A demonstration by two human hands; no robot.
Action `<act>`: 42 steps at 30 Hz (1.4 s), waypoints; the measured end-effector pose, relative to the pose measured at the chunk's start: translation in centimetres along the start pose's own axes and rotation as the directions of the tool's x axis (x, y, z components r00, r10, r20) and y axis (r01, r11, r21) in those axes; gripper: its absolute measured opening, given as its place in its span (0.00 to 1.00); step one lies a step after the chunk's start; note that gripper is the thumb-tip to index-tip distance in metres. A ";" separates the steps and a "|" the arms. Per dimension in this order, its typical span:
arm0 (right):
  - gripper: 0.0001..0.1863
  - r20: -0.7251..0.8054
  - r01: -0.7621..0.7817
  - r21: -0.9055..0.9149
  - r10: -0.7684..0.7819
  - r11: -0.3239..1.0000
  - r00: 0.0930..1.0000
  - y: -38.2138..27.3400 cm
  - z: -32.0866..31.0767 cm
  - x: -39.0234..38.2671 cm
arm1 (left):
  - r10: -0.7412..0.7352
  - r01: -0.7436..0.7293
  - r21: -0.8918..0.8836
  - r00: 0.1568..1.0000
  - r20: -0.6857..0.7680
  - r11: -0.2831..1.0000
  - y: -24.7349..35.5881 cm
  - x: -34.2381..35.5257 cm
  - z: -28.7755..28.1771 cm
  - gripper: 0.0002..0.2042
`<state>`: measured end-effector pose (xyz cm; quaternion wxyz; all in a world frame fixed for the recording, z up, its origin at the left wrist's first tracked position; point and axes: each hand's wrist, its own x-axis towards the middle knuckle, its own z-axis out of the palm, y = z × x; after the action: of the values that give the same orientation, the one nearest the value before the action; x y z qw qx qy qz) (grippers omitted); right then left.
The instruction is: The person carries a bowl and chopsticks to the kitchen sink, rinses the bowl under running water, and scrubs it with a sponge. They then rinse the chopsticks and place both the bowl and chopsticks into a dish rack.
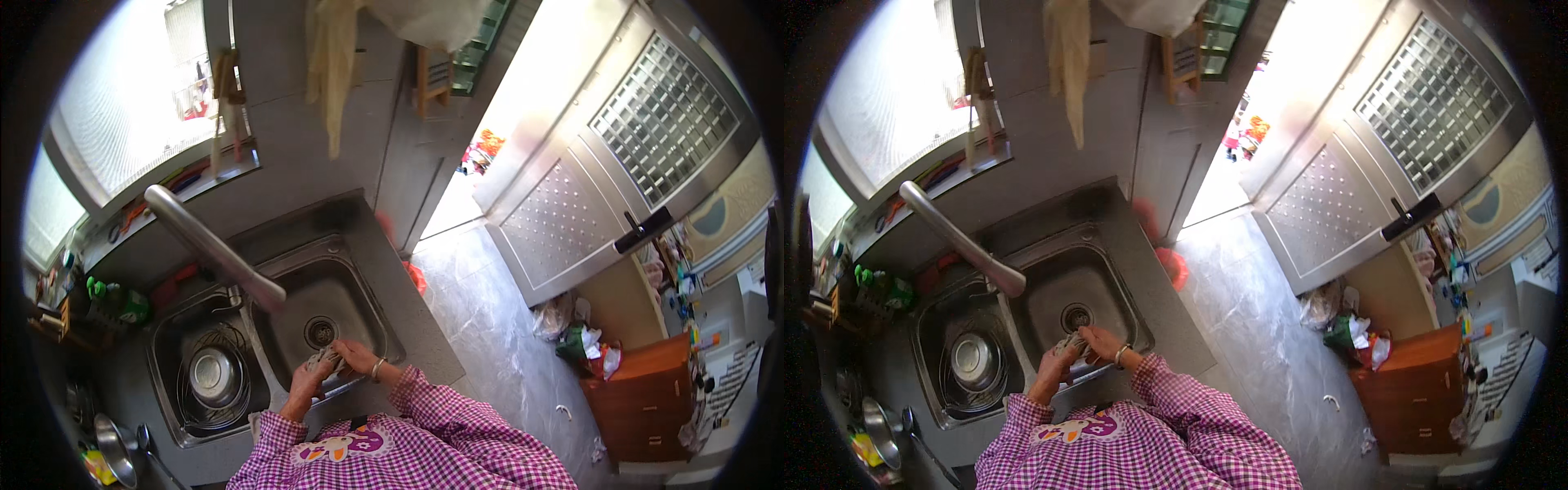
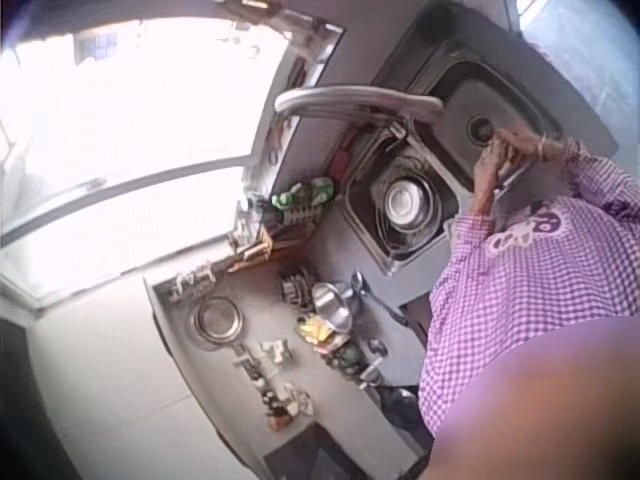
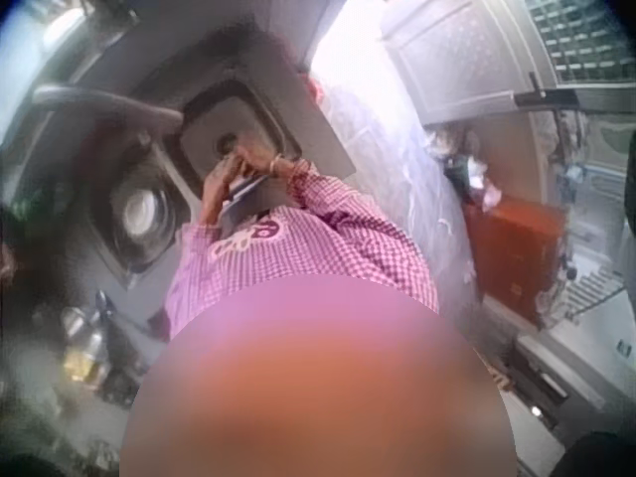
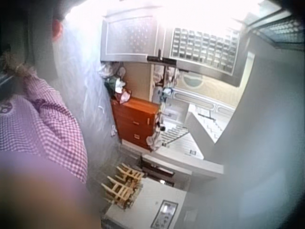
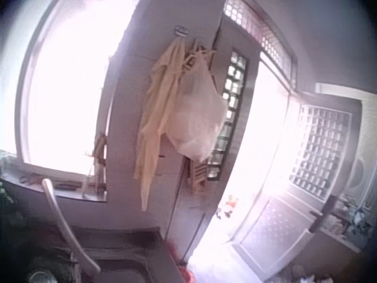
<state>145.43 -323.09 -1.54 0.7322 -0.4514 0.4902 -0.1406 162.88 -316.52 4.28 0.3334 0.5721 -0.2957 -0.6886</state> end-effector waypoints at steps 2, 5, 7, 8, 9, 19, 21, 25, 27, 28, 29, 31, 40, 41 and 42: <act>0.28 -0.036 0.240 -0.022 -0.241 0.970 0.970 0.1 0.3 -1.8 | -0.031 0.036 -0.170 0.999 0.033 0.985 0.5 -0.6 0.5 0.18; 0.23 -0.109 0.295 0.080 -0.286 0.952 0.952 -0.3 0.7 -3.9 | -0.039 0.047 -0.369 0.999 0.028 0.928 -0.1 -0.6 1.3 0.17; 0.20 -0.119 0.366 0.128 -0.352 0.922 0.928 -0.4 0.6 -5.2 | 0.001 -0.019 -0.356 0.999 -0.052 0.934 -0.7 -0.2 1.3 0.15; 0.18 -0.121 0.288 0.154 -0.271 0.945 0.955 -0.5 0.5 -5.6 | 0.016 -0.020 -0.314 1.000 -0.017 0.949 -0.9 -0.1 0.9 0.15; 0.16 -0.114 0.250 0.176 -0.232 0.952 0.966 -0.4 0.5 -5.9 | 0.027 -0.020 -0.272 0.999 0.022 0.962 -1.0 0.1 0.4 0.14; 0.12 -0.398 0.492 -0.081 -0.481 0.867 0.781 -1.4 6.1 -9.0 | 0.483 -0.485 0.067 0.874 0.055 0.872 1.3 -1.3 -3.4 0.06; 0.14 -0.423 0.501 -0.076 -0.483 0.862 0.767 -2.1 6.7 -10.1 | 0.522 -0.527 0.071 0.850 0.071 0.847 2.7 -2.5 -2.8 0.05; 0.15 -0.350 0.375 -0.442 -0.541 0.815 0.765 -0.9 7.5 -11.0 | 0.629 -0.650 0.113 0.758 0.171 0.752 5.8 -4.0 -0.3 0.04; 0.14 -0.360 0.330 -0.425 -0.492 0.843 0.793 0.4 7.4 -11.4 | 0.676 -0.706 0.108 0.704 0.219 0.700 7.1 -4.7 0.7 0.04; 0.14 -0.363 0.336 -0.525 -0.563 0.782 0.743 0.8 6.9 -11.3 | 0.678 -0.699 0.036 0.703 0.214 0.714 7.9 -5.0 1.0 0.04; 0.14 -0.373 0.261 -0.613 -0.565 0.745 0.736 1.1 6.5 -11.5 | 0.716 -0.743 0.088 0.665 0.214 0.664 8.7 -5.1 1.4 0.04; 0.13 -0.507 0.374 -0.351 -0.510 0.858 0.695 1.1 5.0 -12.8 | 0.787 -0.819 0.165 0.574 0.225 0.550 10.2 -5.1 2.4 0.05; 0.10 -0.644 0.667 -0.395 -0.708 0.632 0.290 -6.7 -2.3 -16.9 | 0.827 -0.869 0.022 0.478 0.296 0.494 14.1 -3.9 13.7 0.11; 0.10 -0.616 0.621 -0.524 -0.763 0.583 0.197 -7.0 -3.6 -16.8 | 0.840 -0.877 0.001 0.460 0.289 0.480 14.4 -3.4 14.7 0.11; 0.07 -0.645 0.534 -0.586 -0.750 0.610 0.150 -6.9 -4.8 -17.0 | 0.852 -0.885 -0.017 0.442 0.282 0.465 14.3 -2.7 15.7 0.11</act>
<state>134.91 -318.40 13.46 0.1984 -0.5594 0.5506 -0.5870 149.50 -322.59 19.87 0.5600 0.2680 -0.6315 -0.4645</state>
